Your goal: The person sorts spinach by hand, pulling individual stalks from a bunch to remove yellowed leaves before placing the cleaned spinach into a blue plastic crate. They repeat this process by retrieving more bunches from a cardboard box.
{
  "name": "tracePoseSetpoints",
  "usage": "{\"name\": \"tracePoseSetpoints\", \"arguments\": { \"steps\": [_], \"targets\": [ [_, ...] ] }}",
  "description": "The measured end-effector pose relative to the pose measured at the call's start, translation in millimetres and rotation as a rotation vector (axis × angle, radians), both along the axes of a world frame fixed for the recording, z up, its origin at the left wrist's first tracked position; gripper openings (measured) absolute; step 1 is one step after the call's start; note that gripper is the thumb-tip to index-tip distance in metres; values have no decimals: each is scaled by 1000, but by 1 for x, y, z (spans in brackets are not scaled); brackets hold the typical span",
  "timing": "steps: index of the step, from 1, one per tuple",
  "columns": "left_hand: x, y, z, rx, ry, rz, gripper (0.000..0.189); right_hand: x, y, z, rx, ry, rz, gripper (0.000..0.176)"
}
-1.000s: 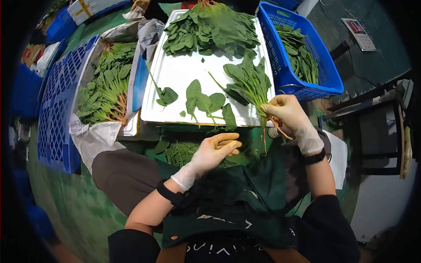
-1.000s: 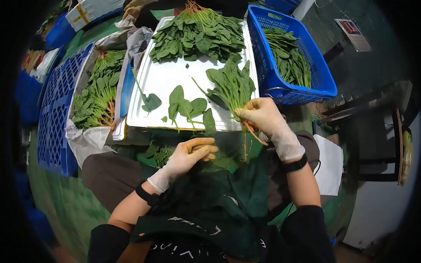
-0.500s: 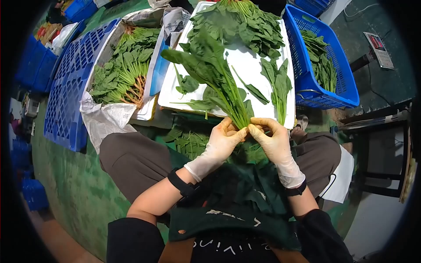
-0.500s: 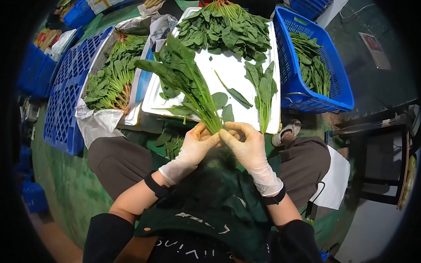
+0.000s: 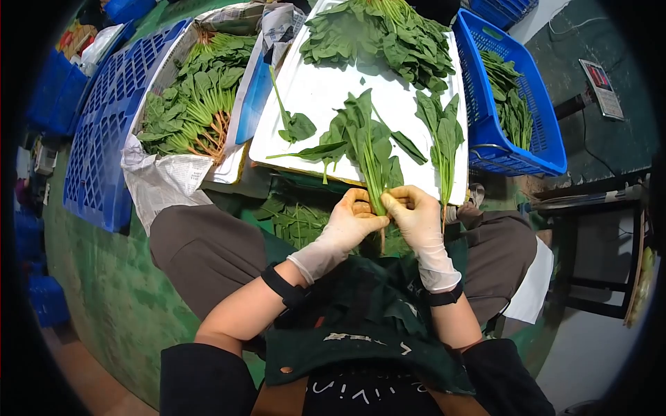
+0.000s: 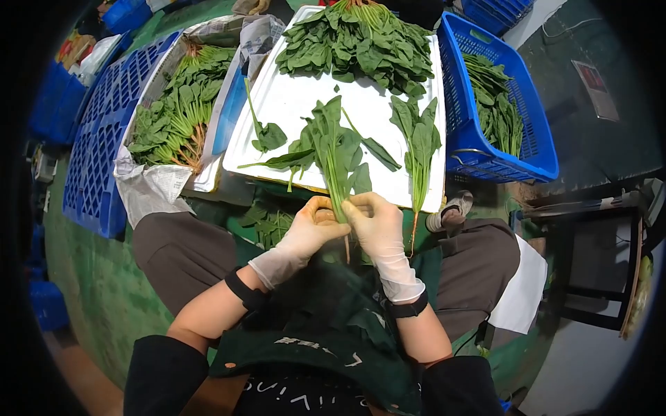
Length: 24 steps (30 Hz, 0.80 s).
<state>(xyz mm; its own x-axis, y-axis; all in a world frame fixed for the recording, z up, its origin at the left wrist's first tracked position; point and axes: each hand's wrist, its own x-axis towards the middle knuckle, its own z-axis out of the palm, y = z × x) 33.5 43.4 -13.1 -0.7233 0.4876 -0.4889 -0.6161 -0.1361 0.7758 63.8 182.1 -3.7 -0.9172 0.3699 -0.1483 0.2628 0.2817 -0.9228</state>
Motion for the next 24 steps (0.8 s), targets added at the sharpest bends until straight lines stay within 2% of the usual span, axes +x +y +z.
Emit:
{"name": "tracePoseSetpoints", "arguments": {
  "steps": [1,2,4,5,6,8,10,12,14,15,16,18,19,21,22,24],
  "targets": [
    [-1,-2,-2,103,-74,-6,32,1,1,13,-107,-75,-20,20],
    [-2,-3,-6,106,-75,-5,32,2,1,15,-104,-76,-19,20],
    [-6,-2,-13,429,-329,129,29,7,-3,17,-405,36,-84,20],
    [-3,1,-15,332,-203,142,28,10,-7,18,-463,71,-66,23],
    [-4,-1,-15,333,-203,141,28,13,-9,18,-462,71,-67,23],
    [-7,-5,-13,475,-144,52,30,18,-12,18,-617,122,-220,24],
    [-7,-5,-2,494,-186,56,33,20,1,18,-813,197,-264,26],
    [-9,-8,-1,529,-132,-30,37,19,15,30,-657,-42,-140,31],
    [-10,-8,4,517,-98,-74,38,19,15,30,-21,-6,-23,37],
    [-9,-7,5,483,-70,-85,38,16,12,24,127,101,-83,39],
    [-7,-7,5,449,-42,-94,37,17,8,23,128,103,-83,39],
    [-6,-7,4,416,-35,-83,37,19,-3,26,-168,13,0,35],
    [-7,-8,5,445,-90,-65,36,18,-4,17,4,50,10,32],
    [-7,-8,1,474,-142,-46,35,16,-11,27,-100,-34,-18,30],
    [-5,-6,-6,376,-69,-24,38,16,-15,31,-202,-122,-47,28],
    [-3,-4,-9,276,2,-2,40,18,-20,24,-172,-49,-27,25]
  ]
}}
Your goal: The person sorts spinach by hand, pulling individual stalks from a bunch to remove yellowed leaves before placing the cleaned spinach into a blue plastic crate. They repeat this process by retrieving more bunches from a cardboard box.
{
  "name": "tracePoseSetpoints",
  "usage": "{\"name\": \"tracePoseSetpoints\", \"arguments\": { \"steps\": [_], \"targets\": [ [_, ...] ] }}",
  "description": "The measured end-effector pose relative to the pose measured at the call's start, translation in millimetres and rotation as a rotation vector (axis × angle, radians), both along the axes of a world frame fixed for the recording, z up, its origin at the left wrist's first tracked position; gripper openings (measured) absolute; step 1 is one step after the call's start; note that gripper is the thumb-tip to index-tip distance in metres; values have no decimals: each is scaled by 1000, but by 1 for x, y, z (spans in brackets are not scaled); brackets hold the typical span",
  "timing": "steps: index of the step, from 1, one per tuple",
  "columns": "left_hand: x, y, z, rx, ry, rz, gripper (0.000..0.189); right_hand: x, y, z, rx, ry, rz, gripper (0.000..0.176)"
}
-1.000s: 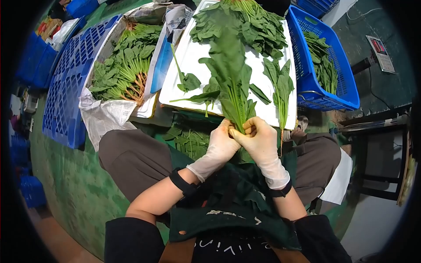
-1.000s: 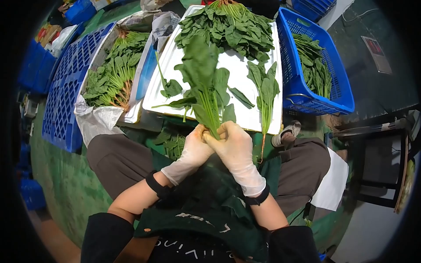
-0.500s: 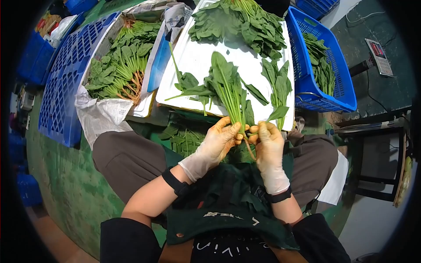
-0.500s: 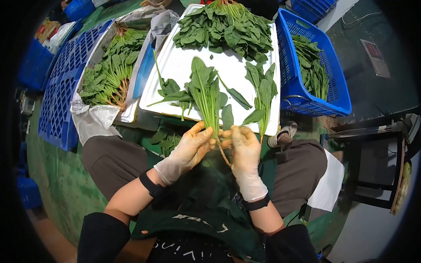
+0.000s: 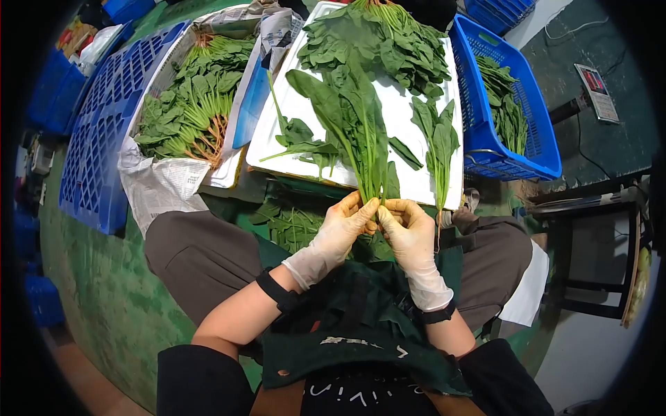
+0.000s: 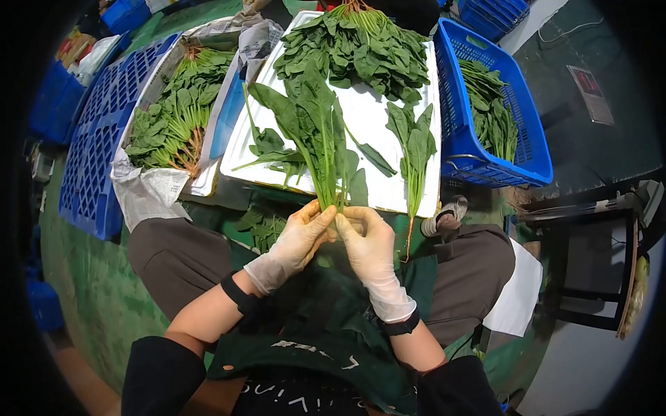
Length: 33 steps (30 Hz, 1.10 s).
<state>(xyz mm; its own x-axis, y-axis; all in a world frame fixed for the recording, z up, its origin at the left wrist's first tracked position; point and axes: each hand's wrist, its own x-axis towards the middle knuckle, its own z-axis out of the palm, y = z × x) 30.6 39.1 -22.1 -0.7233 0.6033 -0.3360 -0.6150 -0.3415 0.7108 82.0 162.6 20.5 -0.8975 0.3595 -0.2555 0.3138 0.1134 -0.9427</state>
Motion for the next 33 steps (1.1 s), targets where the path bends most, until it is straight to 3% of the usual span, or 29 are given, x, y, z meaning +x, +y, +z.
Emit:
{"name": "tracePoseSetpoints", "arguments": {
  "steps": [3,6,8,10,12,14,15,17,20,23,25,28,33],
  "targets": [
    [1,1,5,-32,5,96,38,3,-13,-9,-167,113,-142,21],
    [-1,-1,7,86,-37,136,33,4,-14,-2,-364,78,-216,20],
    [-7,-5,3,317,-141,111,25,-1,-11,1,-501,170,-301,22],
    [-10,-9,7,358,-138,77,30,-1,-2,5,-649,153,-305,20],
    [-11,-12,18,457,-149,1,37,1,15,11,-261,-139,79,20],
    [-11,-15,23,415,-109,-24,42,2,15,23,51,-259,126,24],
    [-11,-16,24,375,-81,-74,43,3,15,22,51,-259,125,24],
    [-10,-15,23,333,-54,-128,43,4,14,18,-297,-52,22,26],
    [-8,-13,18,308,-13,-192,44,2,3,17,-119,93,84,29],
    [-3,-7,13,383,-143,-110,52,3,4,6,-253,59,52,30],
    [-1,-5,5,117,7,-63,57,3,-4,5,-282,92,-14,29],
    [2,-4,9,21,-39,-17,57,6,-6,-2,-130,88,3,29],
    [0,-6,14,2,-57,12,44,6,-3,-1,-176,28,14,27]
  ]
}}
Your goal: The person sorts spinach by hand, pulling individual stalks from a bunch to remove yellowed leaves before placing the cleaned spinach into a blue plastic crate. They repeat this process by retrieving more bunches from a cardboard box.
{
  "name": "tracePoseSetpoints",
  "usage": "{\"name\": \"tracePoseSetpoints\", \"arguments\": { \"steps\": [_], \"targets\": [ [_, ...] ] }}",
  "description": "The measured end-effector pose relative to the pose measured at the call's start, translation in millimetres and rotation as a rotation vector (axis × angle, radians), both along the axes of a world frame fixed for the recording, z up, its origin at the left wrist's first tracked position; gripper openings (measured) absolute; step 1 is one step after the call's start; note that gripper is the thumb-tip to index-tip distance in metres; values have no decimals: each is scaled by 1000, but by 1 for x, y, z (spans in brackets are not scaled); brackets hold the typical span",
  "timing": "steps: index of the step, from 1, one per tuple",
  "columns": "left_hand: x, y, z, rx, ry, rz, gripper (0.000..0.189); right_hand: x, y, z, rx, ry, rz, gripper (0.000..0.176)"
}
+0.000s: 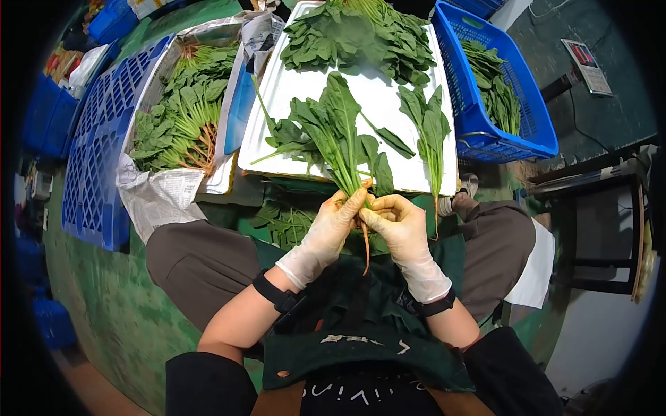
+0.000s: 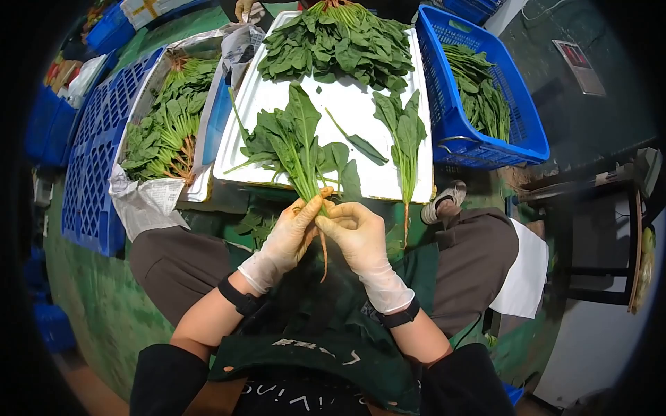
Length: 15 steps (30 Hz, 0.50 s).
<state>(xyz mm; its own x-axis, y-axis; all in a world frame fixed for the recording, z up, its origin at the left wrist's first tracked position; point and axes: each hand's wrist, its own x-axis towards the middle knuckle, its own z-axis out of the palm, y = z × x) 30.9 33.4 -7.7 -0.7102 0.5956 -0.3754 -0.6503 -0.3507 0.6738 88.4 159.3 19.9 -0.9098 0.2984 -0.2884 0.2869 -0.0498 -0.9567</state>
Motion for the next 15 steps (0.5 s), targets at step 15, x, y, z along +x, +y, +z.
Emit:
{"name": "tracePoseSetpoints", "arguments": {
  "steps": [15],
  "targets": [
    [-20,-23,29,371,-99,184,22,-2,87,-4,1106,48,-219,43]
  ]
}}
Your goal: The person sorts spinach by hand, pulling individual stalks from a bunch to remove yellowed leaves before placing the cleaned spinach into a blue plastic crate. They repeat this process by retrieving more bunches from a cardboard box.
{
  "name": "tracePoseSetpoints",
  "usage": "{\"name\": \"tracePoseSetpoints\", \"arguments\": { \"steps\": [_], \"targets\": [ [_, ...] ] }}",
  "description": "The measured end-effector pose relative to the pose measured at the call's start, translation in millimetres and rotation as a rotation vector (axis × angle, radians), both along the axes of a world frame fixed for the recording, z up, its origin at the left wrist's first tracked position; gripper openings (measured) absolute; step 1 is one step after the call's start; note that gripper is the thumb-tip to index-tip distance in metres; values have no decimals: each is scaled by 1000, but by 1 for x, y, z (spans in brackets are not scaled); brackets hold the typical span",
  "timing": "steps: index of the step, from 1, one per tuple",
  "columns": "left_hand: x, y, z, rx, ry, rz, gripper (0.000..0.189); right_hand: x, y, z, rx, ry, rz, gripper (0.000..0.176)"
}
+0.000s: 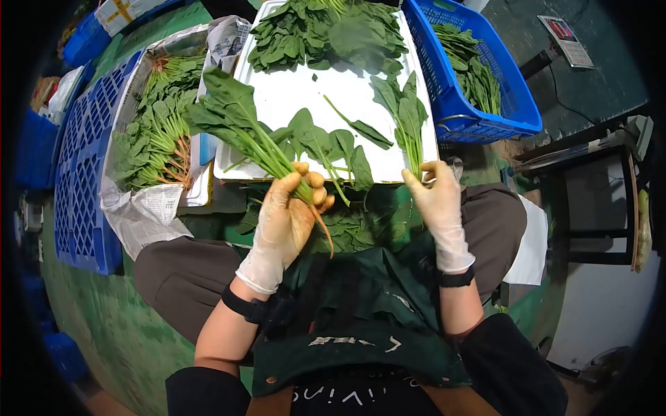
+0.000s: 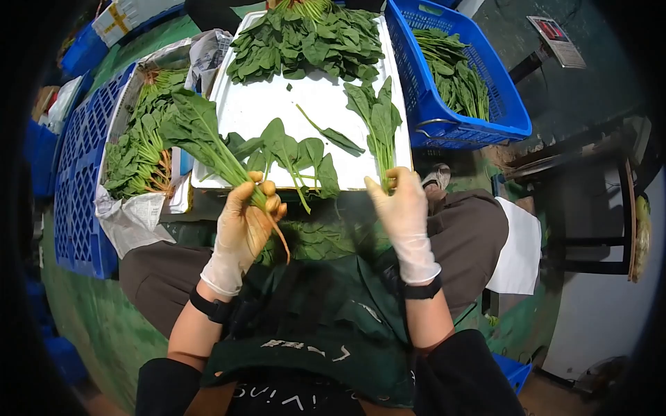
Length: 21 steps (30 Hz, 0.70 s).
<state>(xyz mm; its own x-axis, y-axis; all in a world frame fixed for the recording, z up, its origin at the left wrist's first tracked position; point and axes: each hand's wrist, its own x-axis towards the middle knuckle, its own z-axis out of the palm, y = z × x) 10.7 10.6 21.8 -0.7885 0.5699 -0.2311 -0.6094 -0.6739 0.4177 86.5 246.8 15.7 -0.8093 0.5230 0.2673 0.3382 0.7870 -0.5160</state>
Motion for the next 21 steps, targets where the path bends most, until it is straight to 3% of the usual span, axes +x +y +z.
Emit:
{"name": "tracePoseSetpoints", "arguments": {
  "steps": [2,3,4,7,8,10,11,17,21],
  "targets": [
    [4,4,-3,8,-42,-3,24,-1,23,-11,73,-245,-70,41],
    [5,5,-5,-66,-21,-25,28,-5,25,-6,-10,-401,-53,47],
    [6,6,-5,-139,2,-46,32,-7,31,-13,-9,-398,-51,47],
    [8,6,-6,-254,-21,-97,34,-11,30,-20,-503,-258,-75,35],
    [7,6,-6,-304,-34,-135,33,-9,25,-13,-504,-256,-66,35],
    [9,10,-6,-305,-73,-126,30,-6,9,3,-1071,32,-3,25],
    [10,13,-6,-353,-45,-124,35,-5,-2,12,-1187,68,25,22],
    [18,23,-12,-417,125,-64,55,6,-84,27,-1064,56,148,31],
    [12,14,-11,-442,215,-160,38,8,-98,13,-721,40,291,29]
  ]
}}
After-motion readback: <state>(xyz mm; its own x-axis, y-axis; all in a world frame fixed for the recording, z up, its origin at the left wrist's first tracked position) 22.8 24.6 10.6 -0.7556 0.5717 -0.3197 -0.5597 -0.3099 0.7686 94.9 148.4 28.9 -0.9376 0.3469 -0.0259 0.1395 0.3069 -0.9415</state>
